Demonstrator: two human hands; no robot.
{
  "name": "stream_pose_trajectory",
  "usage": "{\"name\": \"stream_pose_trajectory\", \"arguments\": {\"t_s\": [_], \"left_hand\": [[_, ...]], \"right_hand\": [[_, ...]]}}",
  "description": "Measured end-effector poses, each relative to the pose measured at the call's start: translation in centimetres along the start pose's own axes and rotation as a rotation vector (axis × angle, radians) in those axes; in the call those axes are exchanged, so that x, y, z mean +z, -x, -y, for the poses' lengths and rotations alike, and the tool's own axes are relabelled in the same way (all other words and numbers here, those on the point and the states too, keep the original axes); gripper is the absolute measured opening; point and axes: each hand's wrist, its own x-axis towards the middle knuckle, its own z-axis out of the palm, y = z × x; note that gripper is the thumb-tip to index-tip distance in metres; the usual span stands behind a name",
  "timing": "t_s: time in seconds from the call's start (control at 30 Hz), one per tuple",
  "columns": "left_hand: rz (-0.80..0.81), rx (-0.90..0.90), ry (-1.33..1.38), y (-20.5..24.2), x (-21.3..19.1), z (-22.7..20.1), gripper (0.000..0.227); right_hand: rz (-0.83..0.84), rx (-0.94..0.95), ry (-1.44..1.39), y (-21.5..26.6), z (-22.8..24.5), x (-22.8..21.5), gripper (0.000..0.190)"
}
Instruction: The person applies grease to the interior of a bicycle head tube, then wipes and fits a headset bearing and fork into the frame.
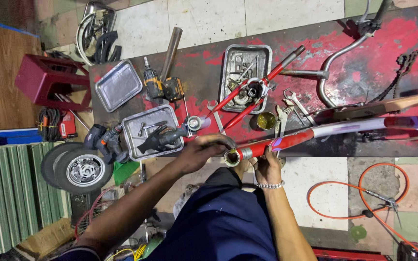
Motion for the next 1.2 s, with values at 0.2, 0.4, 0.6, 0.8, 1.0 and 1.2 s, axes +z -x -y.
{"name": "stream_pose_trajectory", "arguments": {"t_s": [0.2, 0.4, 0.6, 0.8, 1.0, 1.2], "left_hand": [[-0.047, 0.122, -0.468, 1.4, 0.6, -0.7, 0.027], [-0.01, 0.424, -0.698, 1.5, 0.1, -0.1, 0.028], [0.028, 0.72, -1.188, 1.2, -1.3, 0.6, 0.045], [0.122, 0.87, -1.51, 1.1, -3.1, 0.2, 0.064], [0.104, 0.88, -1.51, 2.0, -3.9, 0.0, 0.05], [-0.386, 0.498, -1.017, 4.6, -0.4, 1.3, 0.038]], "right_hand": [[-0.001, -0.003, 0.017, -0.3, -0.2, 0.3, 0.026], [-0.011, -0.007, 0.031, 0.0, 0.1, 1.7, 0.026], [-0.008, -0.036, 0.028, -0.3, 0.1, 1.8, 0.025], [-0.02, -0.03, 0.032, -0.2, 0.1, 1.9, 0.026], [-0.092, 0.004, 0.042, 0.2, 0.5, 2.5, 0.03], [0.035, 0.062, -0.009, -1.0, 1.2, 0.9, 0.03]]}}
